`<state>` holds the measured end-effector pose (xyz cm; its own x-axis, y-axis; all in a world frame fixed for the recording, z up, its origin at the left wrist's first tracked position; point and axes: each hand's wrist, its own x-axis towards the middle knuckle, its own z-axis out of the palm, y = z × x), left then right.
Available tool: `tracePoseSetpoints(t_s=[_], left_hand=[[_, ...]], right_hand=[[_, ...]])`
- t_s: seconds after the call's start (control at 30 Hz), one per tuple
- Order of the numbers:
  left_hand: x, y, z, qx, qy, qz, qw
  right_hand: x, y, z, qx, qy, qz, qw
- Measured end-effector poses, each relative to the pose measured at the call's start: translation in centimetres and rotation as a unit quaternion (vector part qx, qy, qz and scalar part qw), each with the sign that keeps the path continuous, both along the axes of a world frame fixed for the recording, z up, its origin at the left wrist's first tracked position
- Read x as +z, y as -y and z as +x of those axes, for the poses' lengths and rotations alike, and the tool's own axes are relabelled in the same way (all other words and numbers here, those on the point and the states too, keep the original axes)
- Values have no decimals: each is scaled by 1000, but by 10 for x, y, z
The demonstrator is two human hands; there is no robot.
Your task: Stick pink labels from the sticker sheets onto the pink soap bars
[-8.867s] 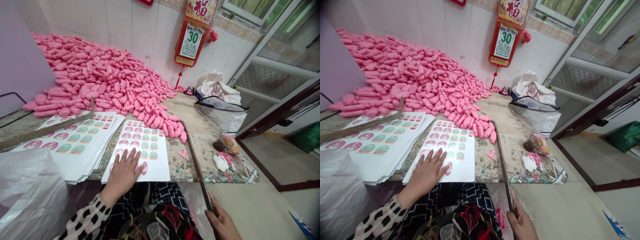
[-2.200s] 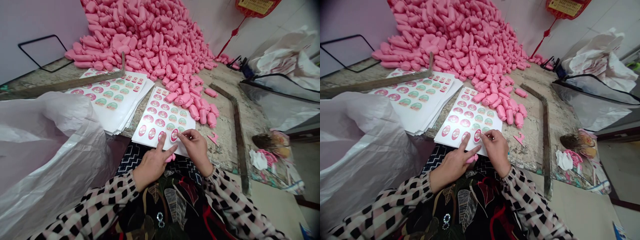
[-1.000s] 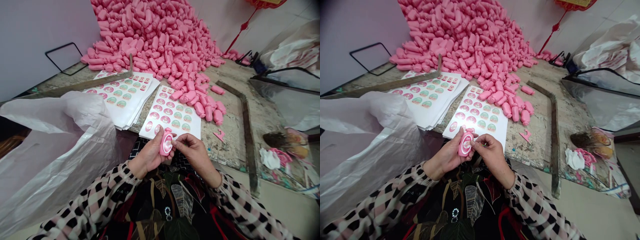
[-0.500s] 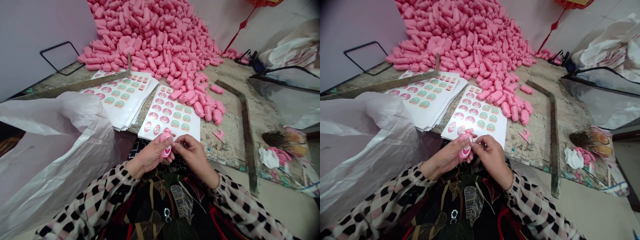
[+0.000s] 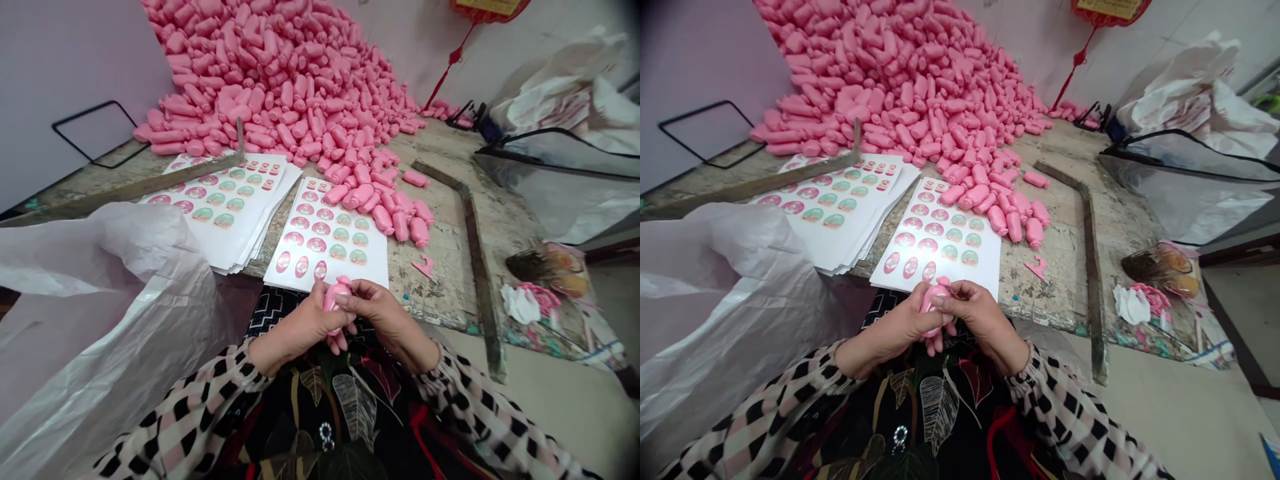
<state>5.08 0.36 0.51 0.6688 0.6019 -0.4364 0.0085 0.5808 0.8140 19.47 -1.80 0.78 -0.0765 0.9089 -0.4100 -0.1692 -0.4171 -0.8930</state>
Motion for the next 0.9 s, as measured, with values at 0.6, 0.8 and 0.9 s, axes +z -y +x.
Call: tracePoseSetpoints(t_s=[0.6, 0.8, 0.9], left_hand=[[-14, 5, 14, -114, -54, 72, 989], [-21, 6, 13, -111, -62, 64, 990], [-24, 7, 12, -111, -70, 60, 990]], right_hand=[[4, 88, 139, 8, 471, -48, 881], [-10, 123, 134, 189, 665, -180, 700], [-10, 116, 135, 197, 668, -165, 699]])
